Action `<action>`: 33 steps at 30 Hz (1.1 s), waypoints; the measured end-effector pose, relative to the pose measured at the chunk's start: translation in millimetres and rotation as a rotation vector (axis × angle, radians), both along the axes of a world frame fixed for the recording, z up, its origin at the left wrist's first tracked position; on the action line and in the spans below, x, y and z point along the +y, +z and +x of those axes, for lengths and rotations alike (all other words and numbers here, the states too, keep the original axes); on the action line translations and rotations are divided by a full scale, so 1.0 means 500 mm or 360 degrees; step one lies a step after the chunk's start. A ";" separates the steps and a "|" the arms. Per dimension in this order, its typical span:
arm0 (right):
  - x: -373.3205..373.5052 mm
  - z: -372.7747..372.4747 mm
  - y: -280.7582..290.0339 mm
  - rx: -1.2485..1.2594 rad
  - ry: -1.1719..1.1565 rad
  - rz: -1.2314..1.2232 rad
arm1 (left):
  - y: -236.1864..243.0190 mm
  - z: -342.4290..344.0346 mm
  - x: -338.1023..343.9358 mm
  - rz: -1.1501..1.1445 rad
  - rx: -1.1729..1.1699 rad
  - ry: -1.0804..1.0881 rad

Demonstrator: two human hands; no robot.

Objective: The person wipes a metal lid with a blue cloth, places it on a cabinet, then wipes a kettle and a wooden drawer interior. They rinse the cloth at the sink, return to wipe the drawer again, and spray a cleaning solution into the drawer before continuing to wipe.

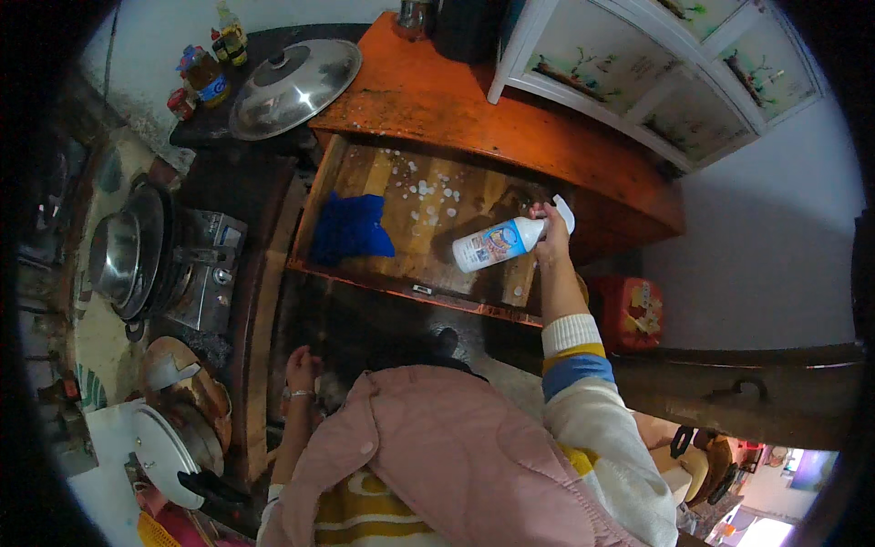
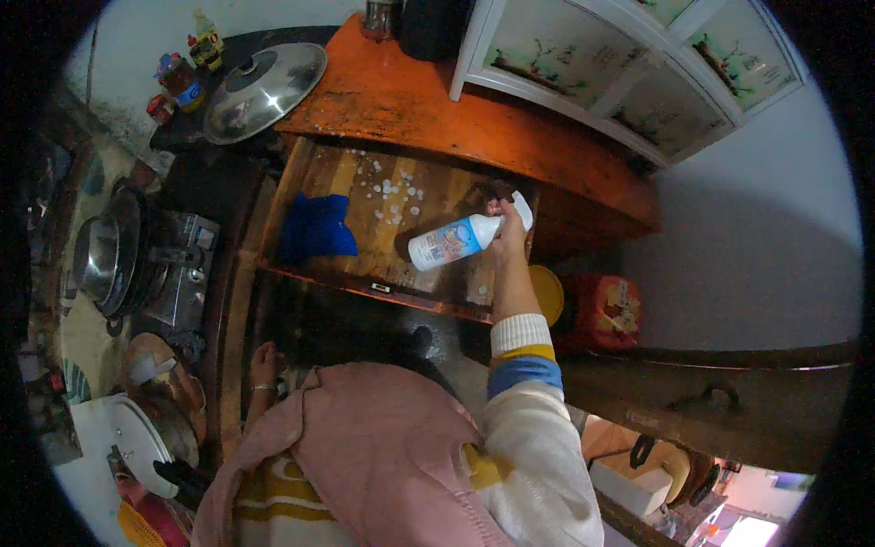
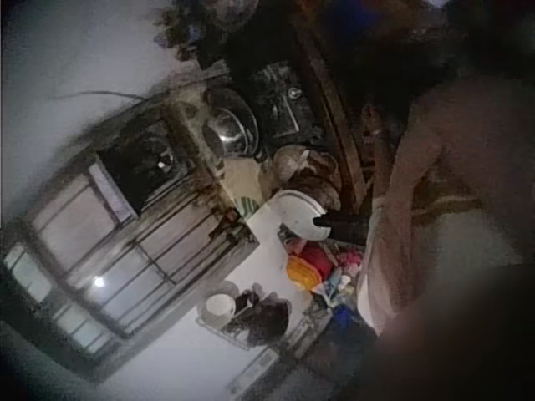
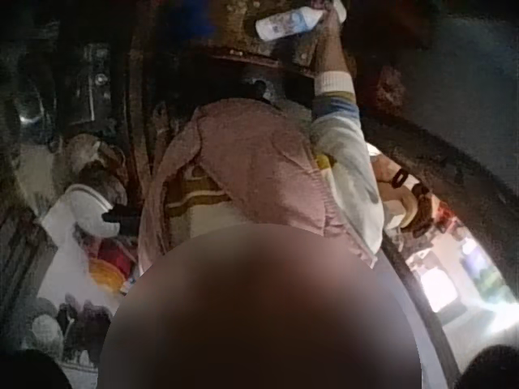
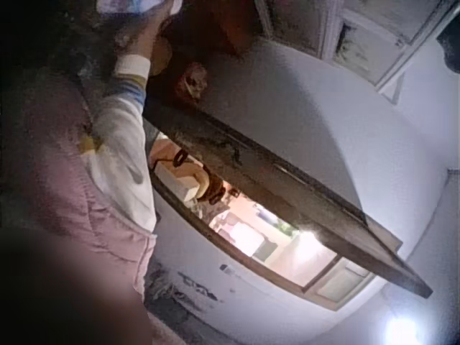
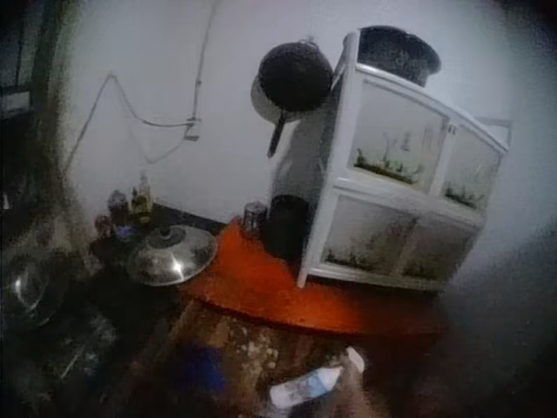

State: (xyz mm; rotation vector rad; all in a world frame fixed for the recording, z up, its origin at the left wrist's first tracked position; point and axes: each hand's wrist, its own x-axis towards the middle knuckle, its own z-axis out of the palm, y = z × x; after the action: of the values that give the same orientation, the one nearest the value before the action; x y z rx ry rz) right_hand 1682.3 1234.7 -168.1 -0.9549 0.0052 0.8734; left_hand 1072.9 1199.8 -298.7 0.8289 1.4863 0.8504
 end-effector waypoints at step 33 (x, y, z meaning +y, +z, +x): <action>0.102 -0.383 0.198 -0.2160 0.2336 0.0048 | 0.056 0.053 -0.204 0.0094 -0.0116 0.0698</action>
State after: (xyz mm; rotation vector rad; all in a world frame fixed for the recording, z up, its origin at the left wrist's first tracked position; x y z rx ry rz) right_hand 1490.6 1285.9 -68.8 -1.3065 -2.0668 1.2910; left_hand 1099.3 1097.8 -270.8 0.5112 1.6100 1.2394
